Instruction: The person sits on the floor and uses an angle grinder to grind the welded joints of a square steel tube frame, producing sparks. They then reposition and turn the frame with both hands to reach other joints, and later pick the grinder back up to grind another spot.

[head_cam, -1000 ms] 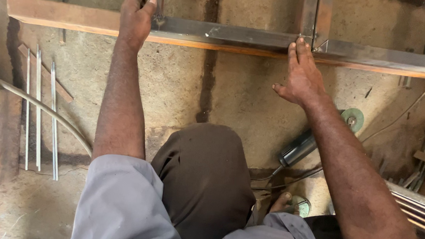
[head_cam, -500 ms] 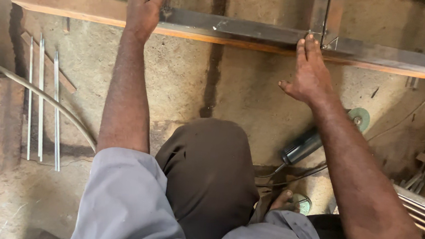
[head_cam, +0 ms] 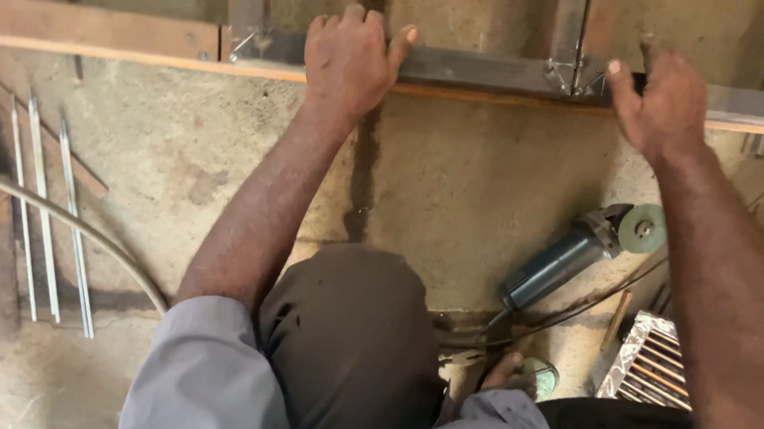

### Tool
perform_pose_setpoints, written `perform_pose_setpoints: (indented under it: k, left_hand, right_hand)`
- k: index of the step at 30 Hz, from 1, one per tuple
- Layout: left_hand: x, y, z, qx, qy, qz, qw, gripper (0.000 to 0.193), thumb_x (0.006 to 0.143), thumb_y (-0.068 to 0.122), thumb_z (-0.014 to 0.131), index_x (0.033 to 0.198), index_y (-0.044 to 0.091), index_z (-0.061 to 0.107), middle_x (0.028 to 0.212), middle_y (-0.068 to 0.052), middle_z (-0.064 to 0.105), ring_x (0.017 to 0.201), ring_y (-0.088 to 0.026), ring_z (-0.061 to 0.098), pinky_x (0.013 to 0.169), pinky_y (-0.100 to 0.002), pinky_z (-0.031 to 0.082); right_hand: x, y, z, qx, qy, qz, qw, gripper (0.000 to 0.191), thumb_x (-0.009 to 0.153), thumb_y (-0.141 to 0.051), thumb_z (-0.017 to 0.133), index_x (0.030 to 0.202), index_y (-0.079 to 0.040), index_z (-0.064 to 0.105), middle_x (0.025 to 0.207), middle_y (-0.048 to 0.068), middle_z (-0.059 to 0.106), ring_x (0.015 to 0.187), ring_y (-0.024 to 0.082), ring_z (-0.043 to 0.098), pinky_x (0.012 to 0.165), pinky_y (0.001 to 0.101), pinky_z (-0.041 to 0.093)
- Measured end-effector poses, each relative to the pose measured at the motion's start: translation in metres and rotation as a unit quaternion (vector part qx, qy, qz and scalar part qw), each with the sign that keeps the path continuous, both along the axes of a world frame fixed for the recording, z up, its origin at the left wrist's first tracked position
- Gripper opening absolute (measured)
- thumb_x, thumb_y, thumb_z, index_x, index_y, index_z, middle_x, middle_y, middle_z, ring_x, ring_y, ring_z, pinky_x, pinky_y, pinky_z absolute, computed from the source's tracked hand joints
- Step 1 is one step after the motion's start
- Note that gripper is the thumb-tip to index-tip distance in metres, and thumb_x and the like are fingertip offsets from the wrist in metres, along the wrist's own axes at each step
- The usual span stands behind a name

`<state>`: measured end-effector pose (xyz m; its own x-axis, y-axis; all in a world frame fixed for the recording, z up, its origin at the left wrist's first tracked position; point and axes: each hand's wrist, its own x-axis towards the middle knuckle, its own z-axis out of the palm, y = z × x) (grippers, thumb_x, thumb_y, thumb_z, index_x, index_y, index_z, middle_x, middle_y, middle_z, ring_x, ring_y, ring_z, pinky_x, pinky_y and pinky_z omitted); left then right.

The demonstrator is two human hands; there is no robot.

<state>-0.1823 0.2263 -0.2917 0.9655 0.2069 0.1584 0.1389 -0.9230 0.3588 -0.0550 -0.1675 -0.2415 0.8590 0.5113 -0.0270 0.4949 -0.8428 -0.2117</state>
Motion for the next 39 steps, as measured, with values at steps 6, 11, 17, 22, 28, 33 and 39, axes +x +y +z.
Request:
perform_pose_setpoints:
  k: [6, 11, 17, 22, 28, 33, 39]
  left_hand:
    - [0.036, -0.007, 0.019, -0.009, 0.064, -0.004, 0.998, 0.067, 0.1, 0.064, 0.063, 0.073, 0.004, 0.071, 0.074, -0.019, 0.067, 0.073, -0.04, 0.067, 0.065, -0.052, 0.051]
    - [0.038, -0.008, 0.022, 0.024, 0.02, -0.019, 0.999, 0.052, 0.101, 0.053, 0.064, 0.081, 0.006, 0.069, 0.084, -0.015, 0.068, 0.084, -0.036, 0.066, 0.082, -0.053, 0.049]
    - [0.054, -0.006, 0.034, 0.021, 0.049, -0.032, 0.998, 0.041, 0.1, 0.046, 0.068, 0.083, 0.008, 0.065, 0.091, -0.012, 0.064, 0.093, -0.033, 0.062, 0.088, -0.047, 0.048]
    - [0.065, -0.002, 0.036, -0.02, 0.117, -0.045, 0.992, 0.035, 0.098, 0.041, 0.071, 0.086, 0.008, 0.068, 0.087, -0.011, 0.061, 0.085, -0.032, 0.063, 0.078, -0.045, 0.048]
    - [0.076, 0.003, 0.042, -0.025, 0.143, -0.052, 0.988, 0.039, 0.098, 0.04, 0.067, 0.108, 0.003, 0.074, 0.096, -0.011, 0.064, 0.087, -0.031, 0.062, 0.08, -0.045, 0.049]
    - [0.079, 0.007, 0.04, -0.021, 0.172, -0.05, 0.984, 0.041, 0.096, 0.041, 0.066, 0.109, 0.003, 0.074, 0.096, -0.011, 0.064, 0.088, -0.032, 0.063, 0.081, -0.045, 0.05]
    - [0.079, 0.009, 0.036, -0.03, 0.196, -0.044, 0.979, 0.042, 0.096, 0.043, 0.065, 0.108, 0.004, 0.073, 0.098, -0.012, 0.064, 0.088, -0.032, 0.062, 0.081, -0.045, 0.05]
  right_hand:
    - [0.048, -0.004, -0.031, -0.034, 0.045, -0.035, 0.998, 0.061, 0.119, -0.054, 0.048, 0.107, -0.001, 0.075, 0.095, 0.031, 0.068, 0.092, 0.053, 0.064, 0.08, 0.0597, 0.05]
    - [0.062, 0.0, -0.049, -0.012, 0.033, -0.041, 0.999, 0.06, 0.118, -0.053, 0.051, 0.097, -0.001, 0.073, 0.097, 0.026, 0.069, 0.095, 0.05, 0.064, 0.08, 0.0589, 0.05]
    - [0.06, -0.006, -0.054, 0.0, 0.062, -0.058, 0.996, 0.052, 0.112, -0.049, 0.052, 0.102, -0.003, 0.074, 0.102, 0.019, 0.071, 0.099, 0.041, 0.066, 0.084, 0.057, 0.049]
    - [0.067, -0.012, -0.056, 0.006, 0.082, -0.034, 0.996, 0.052, 0.116, -0.05, 0.05, 0.099, -0.005, 0.071, 0.095, 0.015, 0.068, 0.093, 0.035, 0.065, 0.088, 0.0537, 0.048]
    - [0.073, -0.011, -0.048, 0.04, 0.136, -0.027, 0.99, 0.059, 0.115, -0.056, 0.042, 0.098, -0.006, 0.068, 0.093, 0.013, 0.067, 0.084, 0.032, 0.062, 0.077, 0.0448, 0.046]
    - [0.078, -0.006, -0.043, 0.023, 0.197, -0.049, 0.979, 0.065, 0.113, -0.06, 0.037, 0.097, -0.004, 0.067, 0.089, 0.015, 0.065, 0.081, 0.032, 0.063, 0.076, 0.0461, 0.048]
    - [0.08, -0.015, -0.045, 0.017, 0.204, -0.023, 0.979, 0.063, 0.115, -0.058, 0.036, 0.098, -0.004, 0.065, 0.094, 0.015, 0.065, 0.085, 0.035, 0.06, 0.081, 0.0465, 0.048]
